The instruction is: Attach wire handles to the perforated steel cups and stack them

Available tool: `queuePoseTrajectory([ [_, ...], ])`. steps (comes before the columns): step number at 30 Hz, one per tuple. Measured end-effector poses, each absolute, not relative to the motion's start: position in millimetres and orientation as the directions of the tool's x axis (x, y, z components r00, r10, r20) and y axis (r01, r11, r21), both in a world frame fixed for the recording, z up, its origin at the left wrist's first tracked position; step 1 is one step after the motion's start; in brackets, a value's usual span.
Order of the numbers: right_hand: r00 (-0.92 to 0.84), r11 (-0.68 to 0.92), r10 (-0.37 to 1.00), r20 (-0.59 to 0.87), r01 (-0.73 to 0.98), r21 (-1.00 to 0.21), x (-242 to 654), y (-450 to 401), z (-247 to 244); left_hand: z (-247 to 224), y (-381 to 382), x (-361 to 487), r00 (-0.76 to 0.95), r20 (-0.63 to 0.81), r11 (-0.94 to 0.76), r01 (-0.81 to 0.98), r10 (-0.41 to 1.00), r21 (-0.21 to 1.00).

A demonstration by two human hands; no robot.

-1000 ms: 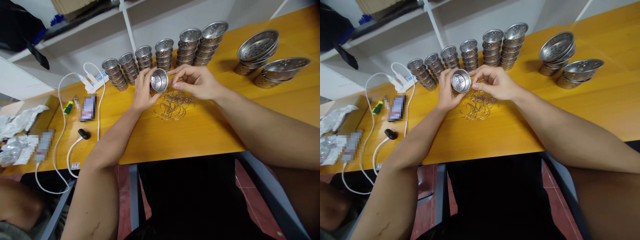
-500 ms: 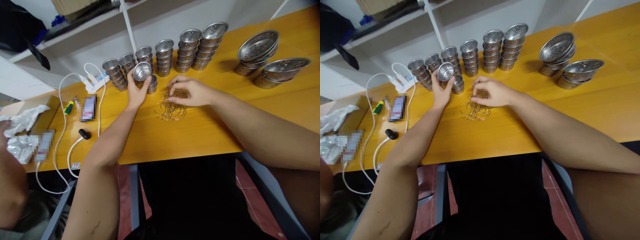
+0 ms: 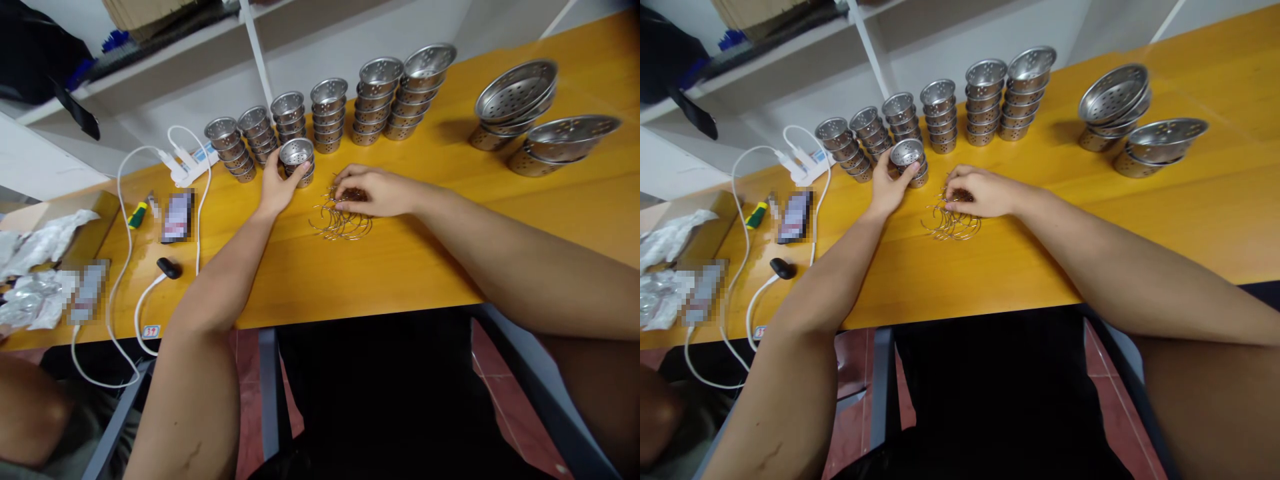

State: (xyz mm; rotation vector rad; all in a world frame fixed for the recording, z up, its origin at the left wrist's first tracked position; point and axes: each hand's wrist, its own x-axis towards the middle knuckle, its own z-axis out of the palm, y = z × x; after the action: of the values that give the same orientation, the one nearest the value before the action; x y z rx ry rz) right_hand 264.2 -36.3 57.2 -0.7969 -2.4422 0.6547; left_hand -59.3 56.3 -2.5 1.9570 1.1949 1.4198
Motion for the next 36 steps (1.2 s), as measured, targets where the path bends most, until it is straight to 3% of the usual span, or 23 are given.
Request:
queuePoseTrajectory([
  [6, -0.525, 0.713, 0.694, 0.493, 0.407, -0.571, 282, -24, 72, -12, 66, -65, 0.181, 0.509, -0.533, 0.437, 0.841, 0.725],
  [12, -0.118, 0.540, 0.734, 0.669, 0.699, -0.469, 320, -29, 118, -22, 64, -60, 0.151, 0.529, -0.543, 0.386, 0.835, 0.746],
  [15, -0.042, 0.389, 0.793, 0.608, 0.803, -0.452, 319, -44, 123, -24, 63, -60, 0.143, 0.546, -0.556, 0.376, 0.825, 0.741],
  [23, 0.184, -0.045, 0.809, 0.558, 0.966, -0.254, 355, -43, 113, -27, 67, -66, 0.202, 0.533, -0.562, 0.440, 0.822, 0.700],
  [28, 0.438, -0.342, 0.855, 0.276, 0.878, -0.334, 390, -16, 124, -29, 66, -63, 0.149, 0.570, -0.571, 0.436, 0.808, 0.696],
  [36, 0.456, -0.334, 0.838, 0.299, 0.862, -0.381, 379, -20, 134, -30, 66, -60, 0.100, 0.626, -0.579, 0.514, 0.774, 0.633],
])
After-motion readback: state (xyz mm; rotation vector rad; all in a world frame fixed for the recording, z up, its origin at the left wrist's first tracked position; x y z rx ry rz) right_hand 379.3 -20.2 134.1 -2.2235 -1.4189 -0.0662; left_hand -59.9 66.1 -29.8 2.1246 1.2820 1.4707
